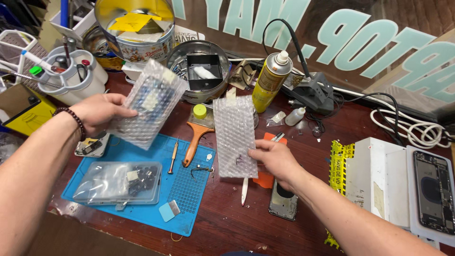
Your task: The person repairs a disassembled smartphone at a workbench. They use a screwdriver to unscrew and reposition components inside the phone chassis, lift out the battery and internal parts, handle a second phone body, and continue driving screws into the frame while working over a repair mat.
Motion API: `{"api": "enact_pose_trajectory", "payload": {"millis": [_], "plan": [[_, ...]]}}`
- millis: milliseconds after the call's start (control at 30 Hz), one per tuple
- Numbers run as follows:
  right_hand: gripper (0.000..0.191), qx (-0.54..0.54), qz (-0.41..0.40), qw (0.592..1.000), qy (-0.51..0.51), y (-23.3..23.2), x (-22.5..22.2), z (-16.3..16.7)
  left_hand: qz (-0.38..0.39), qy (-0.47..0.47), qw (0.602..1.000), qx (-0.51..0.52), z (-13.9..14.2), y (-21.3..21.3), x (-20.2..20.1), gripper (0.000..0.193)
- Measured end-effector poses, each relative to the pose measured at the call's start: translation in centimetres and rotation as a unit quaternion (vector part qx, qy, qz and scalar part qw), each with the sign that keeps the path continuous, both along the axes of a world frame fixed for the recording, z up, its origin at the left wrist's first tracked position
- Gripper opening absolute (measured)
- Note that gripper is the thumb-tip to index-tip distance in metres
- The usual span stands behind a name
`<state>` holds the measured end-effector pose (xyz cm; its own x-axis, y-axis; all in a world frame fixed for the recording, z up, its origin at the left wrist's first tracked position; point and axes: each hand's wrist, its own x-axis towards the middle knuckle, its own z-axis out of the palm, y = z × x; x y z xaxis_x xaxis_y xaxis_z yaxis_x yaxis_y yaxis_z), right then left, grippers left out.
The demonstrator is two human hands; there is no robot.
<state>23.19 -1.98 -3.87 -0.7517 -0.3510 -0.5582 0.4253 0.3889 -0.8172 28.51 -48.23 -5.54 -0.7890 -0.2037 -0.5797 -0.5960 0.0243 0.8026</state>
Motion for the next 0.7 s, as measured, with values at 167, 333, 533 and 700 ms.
{"api": "enact_pose_trajectory", "payload": {"millis": [167,333,533,700], "plan": [[0.028,-0.076,0.013,0.996,0.038,-6.2,-2.2,3.2,0.004,0.071,0.964,0.254,5.2,6.8,-0.2,0.034],[0.031,-0.197,0.072,0.978,0.0,-11.6,-4.6,6.1,-0.05,0.154,0.907,0.389,7.1,11.3,-1.0,0.037],[0.033,-0.088,0.099,0.991,0.008,-10.0,-3.3,5.4,0.028,0.148,0.951,0.271,4.9,8.0,1.6,0.038],[0.029,0.008,0.05,0.998,-0.038,-2.3,-1.9,2.3,0.118,-0.032,0.979,0.165,-0.6,1.4,4.3,0.03]]}}
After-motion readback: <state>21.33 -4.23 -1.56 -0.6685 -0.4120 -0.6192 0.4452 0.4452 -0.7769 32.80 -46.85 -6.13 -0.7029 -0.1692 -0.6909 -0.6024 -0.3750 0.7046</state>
